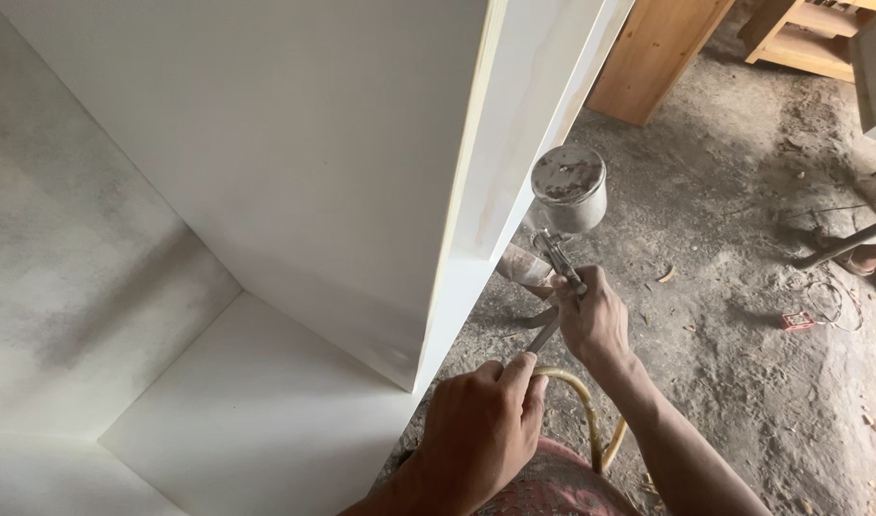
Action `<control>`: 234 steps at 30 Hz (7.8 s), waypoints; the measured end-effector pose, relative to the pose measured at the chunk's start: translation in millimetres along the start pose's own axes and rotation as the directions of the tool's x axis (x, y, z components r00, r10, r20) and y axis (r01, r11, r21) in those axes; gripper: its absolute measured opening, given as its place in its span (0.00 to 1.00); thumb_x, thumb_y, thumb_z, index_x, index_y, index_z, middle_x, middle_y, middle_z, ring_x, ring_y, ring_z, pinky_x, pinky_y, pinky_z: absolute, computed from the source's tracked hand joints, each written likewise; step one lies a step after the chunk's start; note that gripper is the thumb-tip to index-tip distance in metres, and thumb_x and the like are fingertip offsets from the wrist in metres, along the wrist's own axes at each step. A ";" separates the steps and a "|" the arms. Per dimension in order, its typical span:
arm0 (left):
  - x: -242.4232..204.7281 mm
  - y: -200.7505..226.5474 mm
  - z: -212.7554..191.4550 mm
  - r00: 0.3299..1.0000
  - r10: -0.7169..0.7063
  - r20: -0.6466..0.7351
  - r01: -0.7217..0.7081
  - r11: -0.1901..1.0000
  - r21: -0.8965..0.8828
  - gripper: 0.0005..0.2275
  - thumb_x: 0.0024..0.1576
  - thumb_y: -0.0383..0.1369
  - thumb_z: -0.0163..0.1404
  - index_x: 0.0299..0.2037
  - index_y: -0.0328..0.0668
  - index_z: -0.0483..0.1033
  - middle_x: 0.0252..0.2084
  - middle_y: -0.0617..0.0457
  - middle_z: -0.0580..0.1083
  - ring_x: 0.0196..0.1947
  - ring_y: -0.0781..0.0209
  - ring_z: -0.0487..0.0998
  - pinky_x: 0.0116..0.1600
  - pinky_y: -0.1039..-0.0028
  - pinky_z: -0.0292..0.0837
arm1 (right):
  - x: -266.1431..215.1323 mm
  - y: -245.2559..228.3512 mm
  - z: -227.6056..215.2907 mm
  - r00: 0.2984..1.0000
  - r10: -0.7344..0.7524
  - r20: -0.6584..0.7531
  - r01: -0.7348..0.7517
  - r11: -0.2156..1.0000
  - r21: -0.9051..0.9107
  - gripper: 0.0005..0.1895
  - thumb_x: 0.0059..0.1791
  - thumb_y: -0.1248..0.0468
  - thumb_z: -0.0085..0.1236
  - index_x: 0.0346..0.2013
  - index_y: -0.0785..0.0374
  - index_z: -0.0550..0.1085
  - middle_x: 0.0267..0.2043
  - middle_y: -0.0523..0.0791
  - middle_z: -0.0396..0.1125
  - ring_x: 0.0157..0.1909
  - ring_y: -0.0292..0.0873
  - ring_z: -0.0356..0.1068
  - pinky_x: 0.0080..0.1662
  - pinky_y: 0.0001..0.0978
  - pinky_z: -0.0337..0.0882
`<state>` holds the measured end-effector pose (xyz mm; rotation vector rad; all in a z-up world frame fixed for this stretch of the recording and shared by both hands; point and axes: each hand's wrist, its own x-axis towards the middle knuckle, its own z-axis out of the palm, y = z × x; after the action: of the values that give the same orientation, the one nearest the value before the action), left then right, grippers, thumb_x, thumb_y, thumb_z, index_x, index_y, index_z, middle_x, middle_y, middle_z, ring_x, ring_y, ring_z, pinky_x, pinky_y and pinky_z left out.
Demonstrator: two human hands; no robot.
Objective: The person is spray painting the interior panels and front edges of a white wooden cabinet using a spray gun while holding the air hose by hand to manage it.
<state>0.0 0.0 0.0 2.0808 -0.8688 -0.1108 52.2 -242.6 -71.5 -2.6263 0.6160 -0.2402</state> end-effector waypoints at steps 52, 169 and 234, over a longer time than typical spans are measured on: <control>7.3 27.5 -51.0 0.946 0.106 -0.306 -0.091 0.994 0.062 0.12 0.61 0.32 0.53 0.49 0.30 0.76 0.21 0.46 0.75 0.15 0.54 0.78 0.20 0.66 0.73 | 76.5 -69.8 -161.7 0.730 -0.396 -0.558 0.495 0.868 0.032 0.14 0.66 0.54 0.42 0.41 0.60 0.62 0.23 0.40 0.59 0.18 0.34 0.54 0.21 0.31 0.58; 38.7 57.0 -81.5 0.889 0.266 -0.372 -0.233 0.963 0.131 0.16 0.61 0.32 0.53 0.54 0.24 0.75 0.20 0.43 0.75 0.14 0.58 0.78 0.16 0.71 0.72 | 116.8 -142.0 -247.9 0.541 -0.433 -0.721 0.672 0.738 0.061 0.18 0.68 0.51 0.42 0.42 0.61 0.66 0.30 0.41 0.68 0.31 0.32 0.67 0.32 0.30 0.67; 35.9 62.4 -54.8 0.915 0.291 -0.279 -0.280 0.957 0.078 0.17 0.62 0.30 0.53 0.55 0.20 0.74 0.19 0.43 0.74 0.13 0.60 0.77 0.15 0.73 0.71 | 135.3 -129.7 -255.0 0.512 -0.425 -0.747 0.795 0.565 0.223 0.20 0.67 0.47 0.41 0.44 0.61 0.65 0.29 0.40 0.66 0.28 0.31 0.65 0.33 0.26 0.67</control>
<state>13.6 -9.3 88.9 1.9159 -0.9858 0.3607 155.7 -293.7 223.2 -2.0087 -0.3202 -1.3614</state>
